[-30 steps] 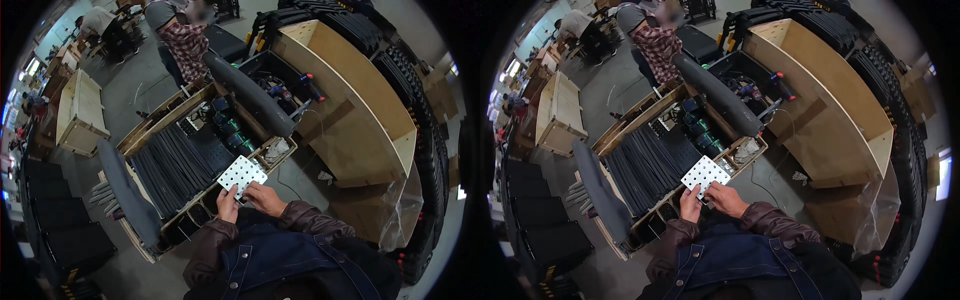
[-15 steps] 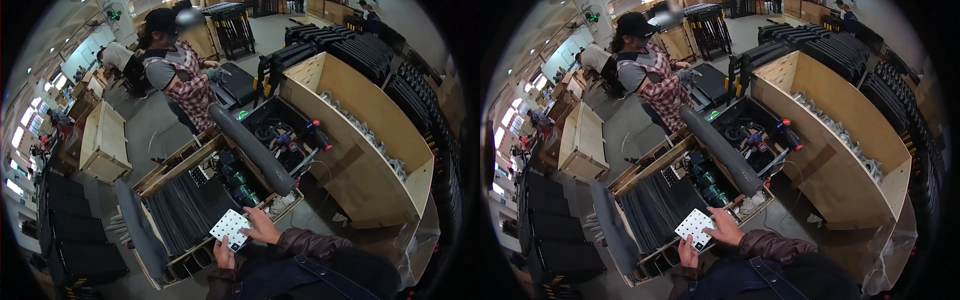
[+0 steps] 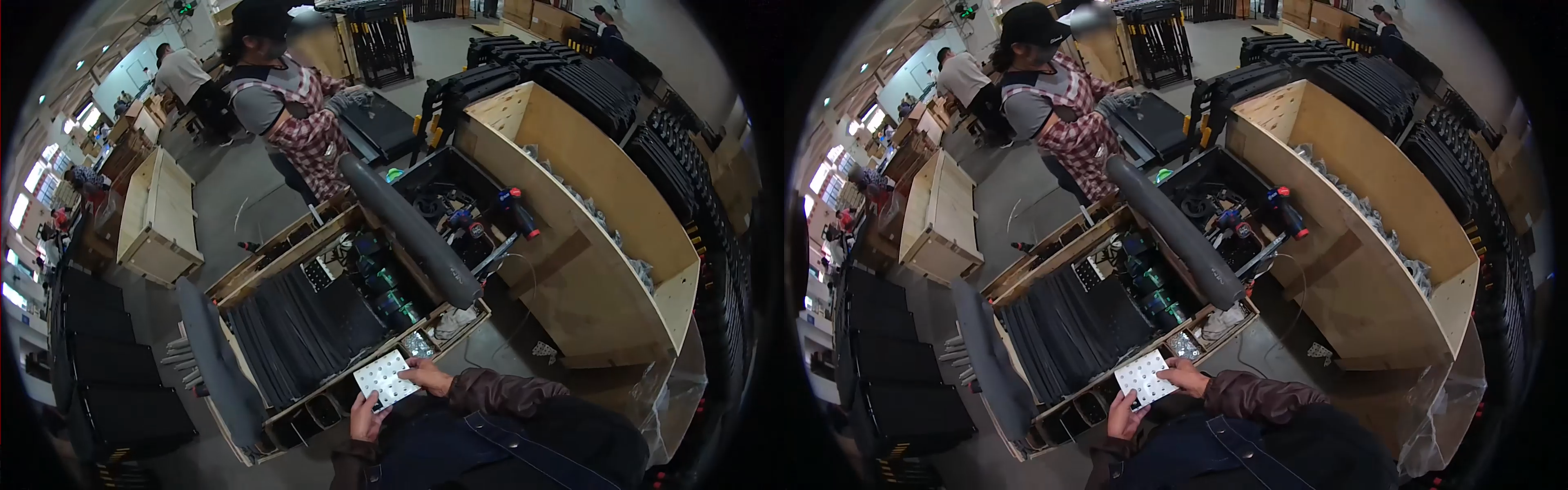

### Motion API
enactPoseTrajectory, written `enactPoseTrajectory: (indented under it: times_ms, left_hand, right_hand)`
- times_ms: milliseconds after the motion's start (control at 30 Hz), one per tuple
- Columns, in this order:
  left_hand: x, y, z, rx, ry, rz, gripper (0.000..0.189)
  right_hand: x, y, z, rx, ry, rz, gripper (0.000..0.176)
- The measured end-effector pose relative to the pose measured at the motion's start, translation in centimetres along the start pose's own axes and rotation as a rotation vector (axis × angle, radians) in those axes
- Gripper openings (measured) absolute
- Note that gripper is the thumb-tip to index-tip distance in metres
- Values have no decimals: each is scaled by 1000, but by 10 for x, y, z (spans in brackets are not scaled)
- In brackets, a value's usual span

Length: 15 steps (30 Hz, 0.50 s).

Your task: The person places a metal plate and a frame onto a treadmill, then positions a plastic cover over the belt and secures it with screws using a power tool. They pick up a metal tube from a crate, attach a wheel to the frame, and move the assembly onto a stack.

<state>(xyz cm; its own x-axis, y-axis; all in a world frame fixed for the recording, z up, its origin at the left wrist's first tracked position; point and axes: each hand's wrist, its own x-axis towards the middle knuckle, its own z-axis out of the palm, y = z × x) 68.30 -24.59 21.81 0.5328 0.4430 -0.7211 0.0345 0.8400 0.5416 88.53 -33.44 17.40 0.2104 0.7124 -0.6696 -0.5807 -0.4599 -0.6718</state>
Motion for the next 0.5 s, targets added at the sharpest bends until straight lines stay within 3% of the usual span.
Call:
enactPoseTrajectory:
  times_ms: [300,433,500]
  left_hand:
    - [-17,21,-88,-16,-28,91,32]
    - [-26,27,-102,-289,-140,77,38]
    - [-23,26,-108,-276,-148,84,40]
  right_hand:
    - [3,3,82,-129,-26,-77,43]
    - [2,4,98,-204,-84,-84,39]
    - [1,4,102,-232,-104,-101,39]
